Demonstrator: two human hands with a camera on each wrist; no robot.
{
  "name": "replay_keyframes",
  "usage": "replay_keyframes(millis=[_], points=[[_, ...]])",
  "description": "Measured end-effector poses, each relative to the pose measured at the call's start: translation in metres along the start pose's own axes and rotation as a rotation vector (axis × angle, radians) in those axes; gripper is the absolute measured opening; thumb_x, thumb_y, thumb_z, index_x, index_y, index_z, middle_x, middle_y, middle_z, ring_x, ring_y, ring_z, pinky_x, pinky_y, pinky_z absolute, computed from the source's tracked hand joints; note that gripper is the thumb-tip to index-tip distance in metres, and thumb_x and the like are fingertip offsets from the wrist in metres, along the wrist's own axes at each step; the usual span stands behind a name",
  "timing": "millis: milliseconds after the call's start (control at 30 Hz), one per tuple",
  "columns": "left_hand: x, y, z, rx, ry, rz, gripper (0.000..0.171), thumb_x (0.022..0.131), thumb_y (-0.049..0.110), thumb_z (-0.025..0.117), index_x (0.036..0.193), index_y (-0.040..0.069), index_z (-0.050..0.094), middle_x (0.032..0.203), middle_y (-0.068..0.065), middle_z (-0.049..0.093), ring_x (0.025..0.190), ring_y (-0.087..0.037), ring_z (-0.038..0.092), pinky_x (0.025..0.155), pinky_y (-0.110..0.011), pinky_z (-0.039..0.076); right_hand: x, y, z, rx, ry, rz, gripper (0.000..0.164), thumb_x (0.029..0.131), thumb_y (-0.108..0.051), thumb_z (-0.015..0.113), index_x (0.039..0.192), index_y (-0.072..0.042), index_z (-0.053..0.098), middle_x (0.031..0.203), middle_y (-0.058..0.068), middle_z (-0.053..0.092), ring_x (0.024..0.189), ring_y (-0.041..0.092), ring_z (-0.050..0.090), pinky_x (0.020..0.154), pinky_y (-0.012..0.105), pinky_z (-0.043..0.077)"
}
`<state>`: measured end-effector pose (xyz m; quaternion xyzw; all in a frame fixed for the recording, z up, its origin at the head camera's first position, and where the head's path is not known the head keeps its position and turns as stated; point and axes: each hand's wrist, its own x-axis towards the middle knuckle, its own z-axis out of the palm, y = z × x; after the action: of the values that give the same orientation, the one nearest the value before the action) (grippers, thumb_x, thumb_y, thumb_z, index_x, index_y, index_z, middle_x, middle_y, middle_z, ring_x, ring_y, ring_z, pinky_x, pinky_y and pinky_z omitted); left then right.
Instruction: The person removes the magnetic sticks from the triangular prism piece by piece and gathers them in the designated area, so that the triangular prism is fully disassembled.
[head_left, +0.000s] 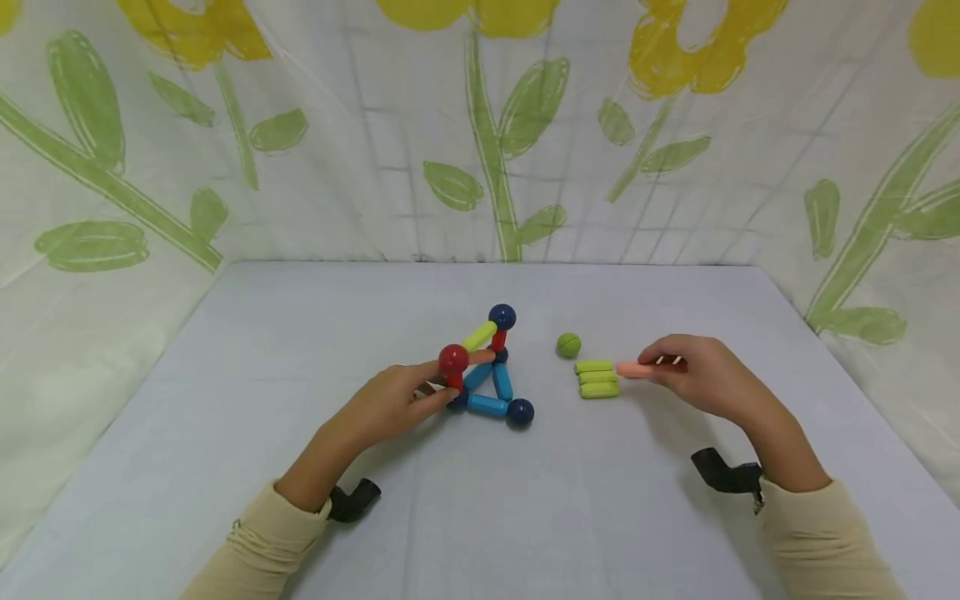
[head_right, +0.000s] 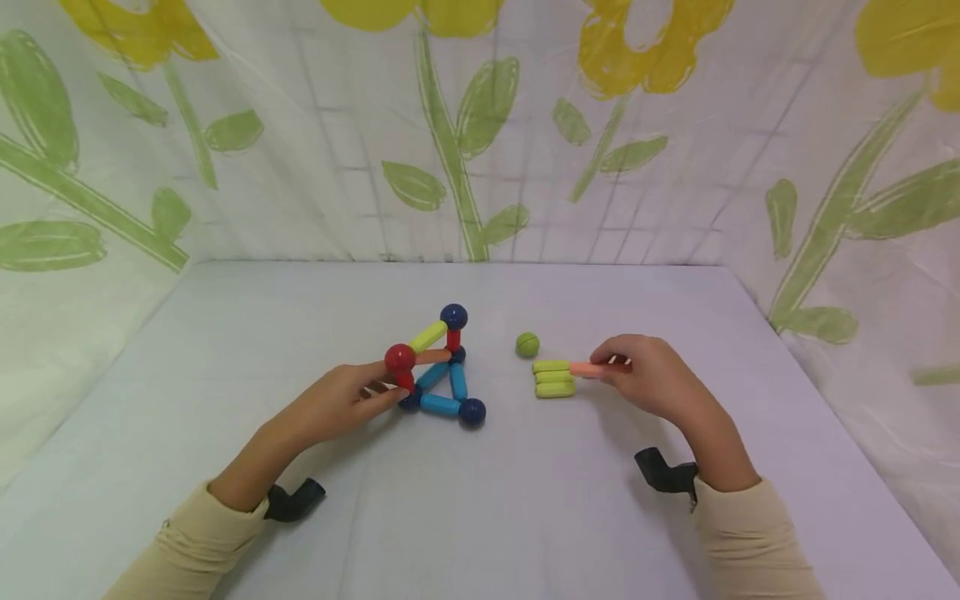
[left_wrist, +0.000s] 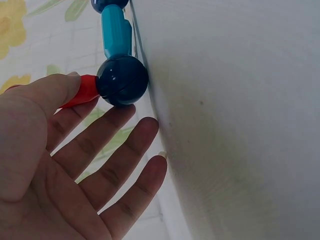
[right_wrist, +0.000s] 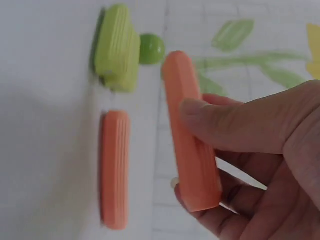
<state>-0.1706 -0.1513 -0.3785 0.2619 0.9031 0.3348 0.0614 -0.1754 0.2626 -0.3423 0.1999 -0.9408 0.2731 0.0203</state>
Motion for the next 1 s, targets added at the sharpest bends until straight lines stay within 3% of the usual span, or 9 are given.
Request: replay_keyframes(millis=[167, 267, 400, 633, 1000], points=[[-0.001, -0.001, 0.000, -0.001, 0.000, 0.008, 0.026, 0.098, 0.021, 0.067, 0.122, 0.010, 0.065, 0.103, 0.000, 0.074, 0.094, -0.022, 0.071, 0.082, -0.040, 0.058, -0.003, 0.017, -0.003, -0.054, -0.128, 0.003, 0.010, 0.085, -0.004, 0.077, 0.095, -0.008, 0.076, 0.097, 0.004, 0.072, 0.082, 0.019, 0.061, 0.071, 0.037, 0.051], [-0.001, -0.001, 0.000, -0.005, 0.001, 0.010, 0.026, 0.098, 0.020, 0.067, 0.121, 0.010, 0.065, 0.104, 0.000, 0.074, 0.094, -0.022, 0.071, 0.082, -0.040, 0.058, -0.002, 0.024, 0.002, -0.073, -0.167, 0.026, 0.007, 0.086, -0.008, 0.078, 0.092, -0.007, 0.075, 0.098, 0.009, 0.073, 0.080, 0.018, 0.059, 0.071, 0.037, 0.050], [-0.001, -0.001, 0.000, -0.006, 0.001, 0.010, 0.026, 0.098, 0.020, 0.067, 0.121, 0.009, 0.065, 0.104, -0.001, 0.074, 0.094, -0.023, 0.071, 0.082, -0.040, 0.059, -0.001, 0.029, 0.008, -0.077, -0.139, 0.032, 0.007, 0.085, -0.008, 0.079, 0.089, -0.006, 0.074, 0.097, 0.011, 0.074, 0.076, 0.016, 0.057, 0.068, 0.036, 0.049], [0.000, 0.000, -0.001, 0.002, 0.000, 0.004, 0.025, 0.098, 0.020, 0.067, 0.120, 0.008, 0.065, 0.103, -0.001, 0.074, 0.094, -0.023, 0.071, 0.082, -0.039, 0.059, 0.002, 0.030, 0.010, -0.112, -0.064, -0.011, 0.011, 0.080, 0.001, 0.080, 0.089, -0.003, 0.077, 0.082, 0.001, 0.066, 0.073, 0.017, 0.056, 0.065, 0.034, 0.048], [0.000, 0.000, -0.001, 0.004, -0.003, 0.006, 0.026, 0.098, 0.021, 0.067, 0.121, 0.009, 0.064, 0.104, 0.000, 0.074, 0.095, -0.022, 0.071, 0.082, -0.039, 0.058, 0.007, 0.028, 0.011, -0.178, -0.072, 0.035, 0.008, 0.084, -0.003, 0.078, 0.084, -0.007, 0.071, 0.082, 0.002, 0.065, 0.078, 0.025, 0.059, 0.071, 0.043, 0.049]])
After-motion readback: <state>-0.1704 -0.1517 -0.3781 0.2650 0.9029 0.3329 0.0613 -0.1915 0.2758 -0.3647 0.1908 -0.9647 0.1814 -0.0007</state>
